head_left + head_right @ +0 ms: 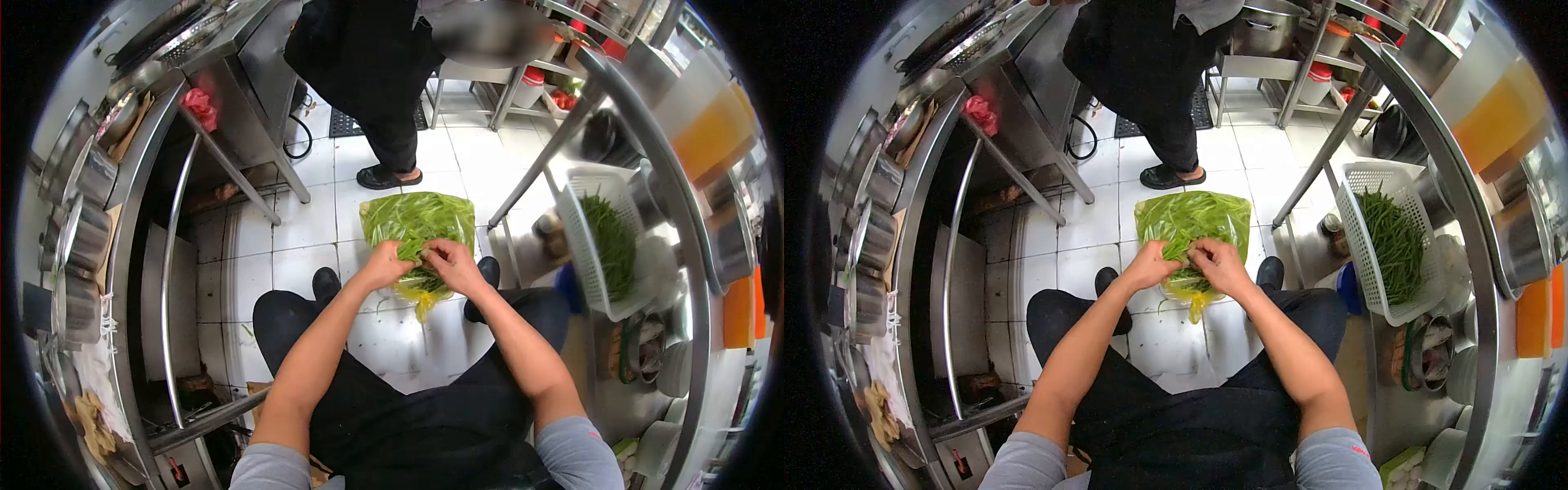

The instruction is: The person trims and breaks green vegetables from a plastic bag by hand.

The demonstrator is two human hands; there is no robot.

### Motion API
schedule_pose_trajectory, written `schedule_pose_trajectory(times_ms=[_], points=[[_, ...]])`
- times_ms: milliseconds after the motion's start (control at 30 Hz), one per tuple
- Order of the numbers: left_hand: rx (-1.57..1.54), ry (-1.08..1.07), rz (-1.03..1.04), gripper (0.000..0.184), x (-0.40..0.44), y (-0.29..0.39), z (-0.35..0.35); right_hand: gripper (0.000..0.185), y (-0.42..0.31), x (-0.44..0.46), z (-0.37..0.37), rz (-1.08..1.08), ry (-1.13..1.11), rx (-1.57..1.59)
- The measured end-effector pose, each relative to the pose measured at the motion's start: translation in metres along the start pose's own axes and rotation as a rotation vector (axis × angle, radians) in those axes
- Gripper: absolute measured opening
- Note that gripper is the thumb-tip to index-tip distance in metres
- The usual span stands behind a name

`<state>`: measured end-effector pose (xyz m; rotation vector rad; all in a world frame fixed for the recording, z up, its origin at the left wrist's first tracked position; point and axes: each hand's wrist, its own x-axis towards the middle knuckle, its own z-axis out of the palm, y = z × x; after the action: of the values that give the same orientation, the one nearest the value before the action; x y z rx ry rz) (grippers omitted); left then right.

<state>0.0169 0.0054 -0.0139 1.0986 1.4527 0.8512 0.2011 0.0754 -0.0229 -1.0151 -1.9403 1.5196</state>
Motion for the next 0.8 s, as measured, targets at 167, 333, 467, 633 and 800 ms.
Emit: schedule_pose_trajectory(times_ms=[167, 333, 467, 633, 800], points=[[0.281, 0.064, 0.293, 0.022, 0.003, -0.013, -0.006, 0.013, -0.024, -0.005, -0.007, -0.165, 0.09, -0.248], [0.475, 0.034, 0.21, 0.024, -0.003, -0.003, -0.014, 0.011, -0.021, -0.001, -0.008, -0.332, 0.039, -0.517], [0.368, 0.049, 0.304, 0.022, 0.0, -0.008, -0.022, 0.012, -0.028, 0.004, -0.014, -0.271, 0.07, -0.588], [-0.124, 0.139, 0.06, 0.015, -0.007, 0.019, -0.025, 0.021, -0.014, 0.004, -0.011, -0.249, 0.041, -0.38], [-0.516, 0.135, 0.067, 0.014, -0.009, 0.021, -0.026, 0.023, 0.001, -0.003, 0.014, -0.049, -0.144, -0.024]])
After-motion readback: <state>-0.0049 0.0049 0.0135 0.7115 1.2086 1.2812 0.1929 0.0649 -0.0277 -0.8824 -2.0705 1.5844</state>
